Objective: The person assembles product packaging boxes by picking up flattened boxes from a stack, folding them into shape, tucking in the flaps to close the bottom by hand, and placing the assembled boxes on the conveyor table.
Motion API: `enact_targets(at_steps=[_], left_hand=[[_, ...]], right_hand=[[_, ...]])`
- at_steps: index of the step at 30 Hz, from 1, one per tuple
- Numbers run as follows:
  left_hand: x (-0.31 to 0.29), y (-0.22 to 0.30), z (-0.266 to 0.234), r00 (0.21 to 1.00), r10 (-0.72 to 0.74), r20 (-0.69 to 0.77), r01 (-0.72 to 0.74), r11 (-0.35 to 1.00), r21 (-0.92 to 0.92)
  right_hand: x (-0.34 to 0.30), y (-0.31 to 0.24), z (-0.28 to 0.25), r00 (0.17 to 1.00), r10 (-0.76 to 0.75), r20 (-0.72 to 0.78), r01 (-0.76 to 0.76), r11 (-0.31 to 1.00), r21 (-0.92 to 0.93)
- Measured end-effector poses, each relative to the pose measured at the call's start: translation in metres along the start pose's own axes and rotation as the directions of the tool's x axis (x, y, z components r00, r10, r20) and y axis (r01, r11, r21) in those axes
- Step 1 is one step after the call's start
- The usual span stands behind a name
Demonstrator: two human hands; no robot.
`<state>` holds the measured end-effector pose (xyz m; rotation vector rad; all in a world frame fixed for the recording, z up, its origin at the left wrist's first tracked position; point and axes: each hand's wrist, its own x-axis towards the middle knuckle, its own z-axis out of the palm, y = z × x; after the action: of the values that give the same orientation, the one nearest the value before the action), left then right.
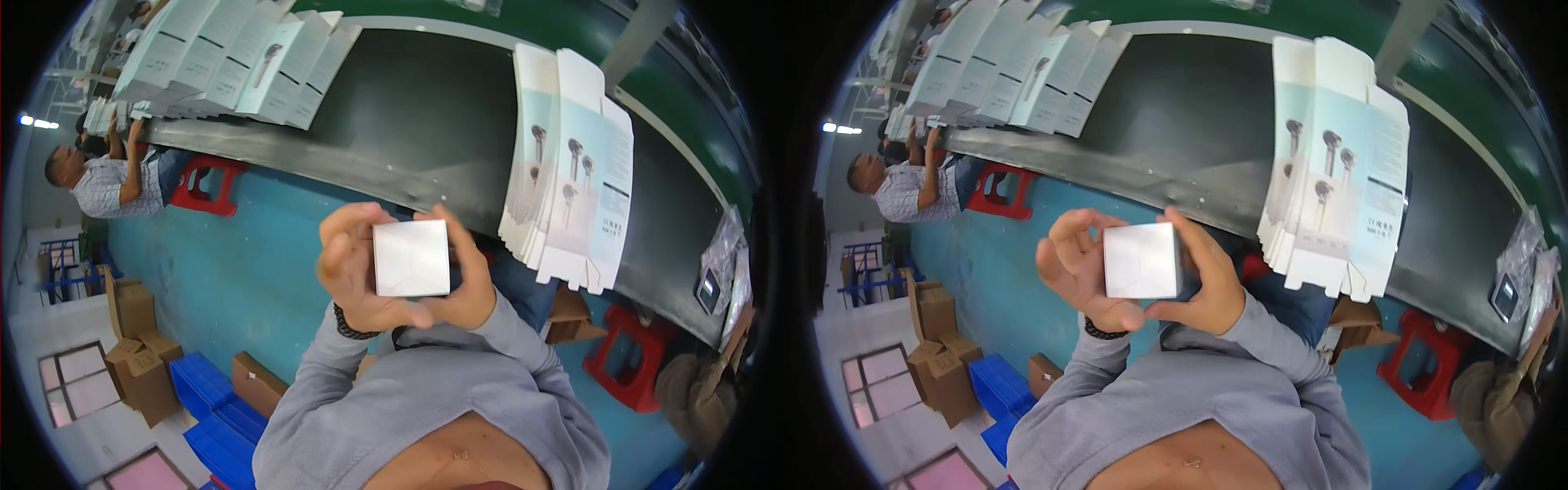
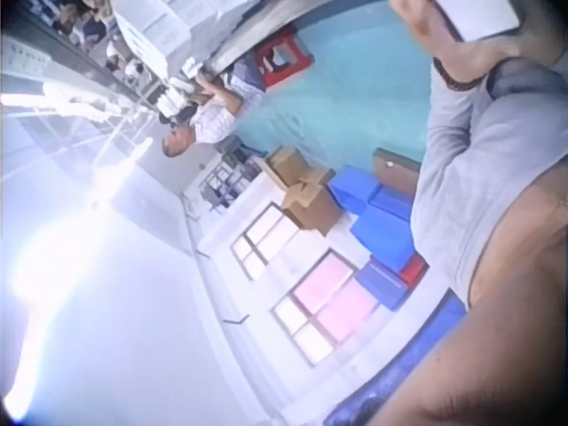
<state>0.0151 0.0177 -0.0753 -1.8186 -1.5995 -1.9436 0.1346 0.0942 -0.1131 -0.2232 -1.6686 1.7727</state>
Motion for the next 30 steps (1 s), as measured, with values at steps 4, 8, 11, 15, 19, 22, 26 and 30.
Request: enact_targets(at_steps=[4, 8, 11, 15, 19, 22, 26, 30], left_hand=[[0.039, 0.018, -0.044, 0.677, -0.209, 0.706, 0.079, 0.974, 0.213], [0.072, 0.048, -0.099, 0.699, -0.267, 0.663, 0.087, 0.953, 0.291], [0.064, 0.033, -0.126, 0.977, -0.081, 0.196, 0.046, 0.983, 0.177], [0.069, -0.037, -0.122, 0.946, -0.072, -0.317, 0.133, 0.976, 0.174], [0.07, -0.112, -0.111, 0.874, -0.089, -0.477, 0.168, 0.978, 0.126], [0.072, -0.14, -0.104, 0.818, -0.08, -0.57, 0.216, 0.961, 0.175], [0.083, -0.156, -0.107, 0.827, -0.049, -0.559, 0.211, 0.95, 0.229], [0.086, -0.159, -0.107, 0.811, 0.029, -0.584, 0.365, 0.755, 0.545]], right_hand=[[-0.003, -0.012, -0.006, 0.987, 0.08, 0.137, -0.045, 0.968, -0.245], [-0.002, -0.024, -0.007, 0.985, -0.063, 0.159, 0.099, 0.969, -0.225], [-0.008, -0.032, -0.013, 0.965, -0.232, 0.122, 0.246, 0.963, -0.113], [-0.006, -0.073, -0.032, 0.941, -0.287, 0.179, 0.321, 0.925, -0.203], [-0.002, -0.113, -0.033, 0.869, -0.48, 0.116, 0.494, 0.85, -0.184], [-0.001, -0.12, -0.034, 0.716, -0.695, 0.069, 0.688, 0.719, 0.101], [-0.001, -0.13, -0.042, 0.711, -0.7, 0.067, 0.686, 0.711, 0.154], [0.019, -0.15, -0.057, 0.694, -0.594, 0.406, 0.365, 0.777, 0.513]])
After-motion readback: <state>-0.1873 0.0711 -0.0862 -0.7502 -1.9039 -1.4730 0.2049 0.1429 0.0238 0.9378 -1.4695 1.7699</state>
